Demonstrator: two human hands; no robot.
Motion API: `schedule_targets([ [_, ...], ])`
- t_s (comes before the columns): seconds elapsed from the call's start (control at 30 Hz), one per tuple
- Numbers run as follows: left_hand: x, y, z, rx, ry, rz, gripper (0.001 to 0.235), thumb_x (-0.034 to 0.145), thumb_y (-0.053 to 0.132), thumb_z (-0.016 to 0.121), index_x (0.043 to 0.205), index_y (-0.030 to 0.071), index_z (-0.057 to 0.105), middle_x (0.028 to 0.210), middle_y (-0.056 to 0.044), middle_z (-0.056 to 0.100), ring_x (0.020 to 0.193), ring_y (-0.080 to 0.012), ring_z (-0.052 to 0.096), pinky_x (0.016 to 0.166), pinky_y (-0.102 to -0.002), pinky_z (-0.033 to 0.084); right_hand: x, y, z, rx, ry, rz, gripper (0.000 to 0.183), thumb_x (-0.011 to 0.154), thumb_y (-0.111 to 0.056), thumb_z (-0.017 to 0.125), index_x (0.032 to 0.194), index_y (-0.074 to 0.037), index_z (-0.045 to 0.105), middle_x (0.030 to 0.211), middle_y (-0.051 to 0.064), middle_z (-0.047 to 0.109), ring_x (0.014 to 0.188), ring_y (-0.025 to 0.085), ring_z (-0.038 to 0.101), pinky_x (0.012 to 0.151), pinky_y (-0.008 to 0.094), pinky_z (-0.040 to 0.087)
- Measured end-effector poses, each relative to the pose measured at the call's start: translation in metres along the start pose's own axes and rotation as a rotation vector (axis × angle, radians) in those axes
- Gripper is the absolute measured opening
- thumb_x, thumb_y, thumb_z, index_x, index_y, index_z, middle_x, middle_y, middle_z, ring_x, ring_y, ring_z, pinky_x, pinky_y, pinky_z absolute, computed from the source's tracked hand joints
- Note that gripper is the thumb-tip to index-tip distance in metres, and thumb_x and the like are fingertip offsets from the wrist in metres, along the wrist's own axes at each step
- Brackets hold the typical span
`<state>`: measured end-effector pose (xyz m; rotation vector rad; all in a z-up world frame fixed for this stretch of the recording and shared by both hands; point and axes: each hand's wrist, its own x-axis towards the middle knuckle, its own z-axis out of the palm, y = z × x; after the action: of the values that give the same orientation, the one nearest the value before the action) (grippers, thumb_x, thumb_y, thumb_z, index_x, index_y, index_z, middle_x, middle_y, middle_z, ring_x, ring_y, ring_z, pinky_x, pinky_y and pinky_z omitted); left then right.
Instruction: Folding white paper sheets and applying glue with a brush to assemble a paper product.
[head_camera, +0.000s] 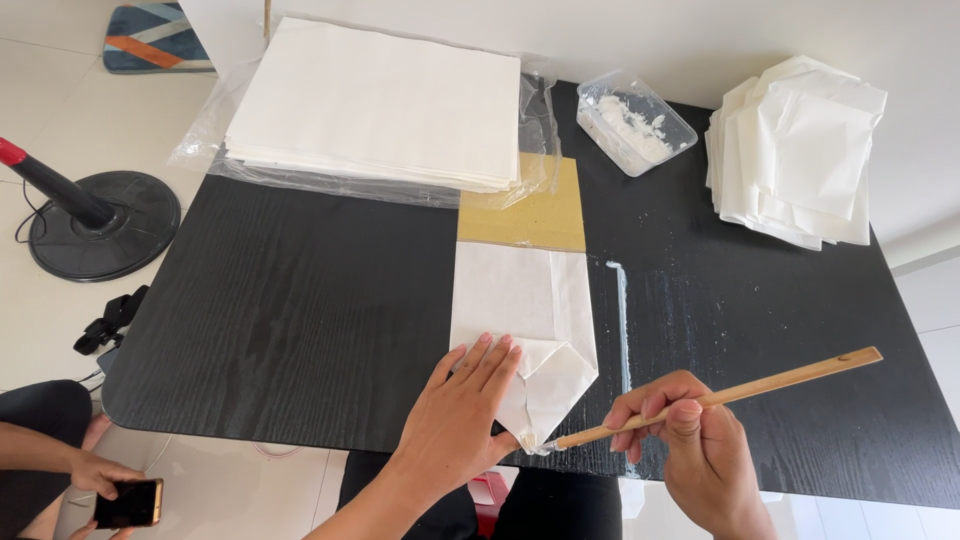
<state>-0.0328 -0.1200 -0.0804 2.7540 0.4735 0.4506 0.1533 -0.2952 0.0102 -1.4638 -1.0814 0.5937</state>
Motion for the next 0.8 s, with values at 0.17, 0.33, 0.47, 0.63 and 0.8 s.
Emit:
schedule_targets([
  [0.17, -0.001, 0.0, 0.001, 0.005, -0.006, -0.007, 0.095, 0.082, 0.049, 0.078, 0.156, 0.006, 0.036, 0.162, -0.013, 0.04, 0.151, -0.0281, 0.032, 0.121, -0.045, 0.02, -0.004, 0.003, 0.001, 0.021, 0.02, 0.036, 0.046, 0.108, -0.043, 0.036, 0.088, -0.007, 0.055, 0.08, 0.017, 0.078, 0.057, 0.022, 0.075, 0.046, 0.029, 0.06],
  [0.33, 0.001, 0.001, 0.001, -0.008, -0.051, -0.034, 0.098, 0.081, 0.055, 0.081, 0.156, 0.01, 0.036, 0.162, -0.011, 0.039, 0.15, -0.0279, 0.033, 0.12, -0.046, 0.02, -0.006, -0.004, -0.017, 0.193, -0.008, -0.068, 0.051, 0.114, -0.045, 0.035, 0.093, -0.004, 0.057, 0.084, 0.02, 0.076, 0.057, 0.025, 0.074, 0.046, 0.028, 0.058],
  [0.47, 0.0, 0.001, -0.001, 0.0, -0.032, -0.023, 0.098, 0.082, 0.054, 0.08, 0.156, 0.008, 0.036, 0.162, -0.012, 0.039, 0.151, -0.028, 0.032, 0.12, -0.046, 0.021, 0.002, -0.005, -0.022, 0.186, 0.158, -0.197, 0.043, 0.117, -0.037, 0.037, 0.095, -0.006, 0.057, 0.081, 0.021, 0.074, 0.051, 0.024, 0.073, 0.039, 0.025, 0.058],
  [0.63, 0.0, 0.001, 0.001, 0.012, -0.031, -0.012, 0.096, 0.082, 0.056, 0.079, 0.154, 0.008, 0.037, 0.162, -0.012, 0.039, 0.151, -0.0285, 0.032, 0.12, -0.047, 0.021, 0.023, 0.003, 0.001, -0.072, 0.122, -0.243, 0.046, 0.112, -0.04, 0.032, 0.09, -0.004, 0.052, 0.079, 0.018, 0.073, 0.049, 0.019, 0.073, 0.035, 0.022, 0.055],
  [0.8, 0.002, 0.002, 0.0, 0.002, -0.078, -0.032, 0.098, 0.082, 0.058, 0.081, 0.154, 0.01, 0.036, 0.162, -0.012, 0.038, 0.151, -0.0295, 0.031, 0.118, -0.047, 0.023, 0.028, 0.005, 0.016, -0.135, 0.023, -0.166, 0.047, 0.108, -0.046, 0.034, 0.088, -0.008, 0.053, 0.078, 0.012, 0.074, 0.054, 0.013, 0.069, 0.044, 0.021, 0.054],
])
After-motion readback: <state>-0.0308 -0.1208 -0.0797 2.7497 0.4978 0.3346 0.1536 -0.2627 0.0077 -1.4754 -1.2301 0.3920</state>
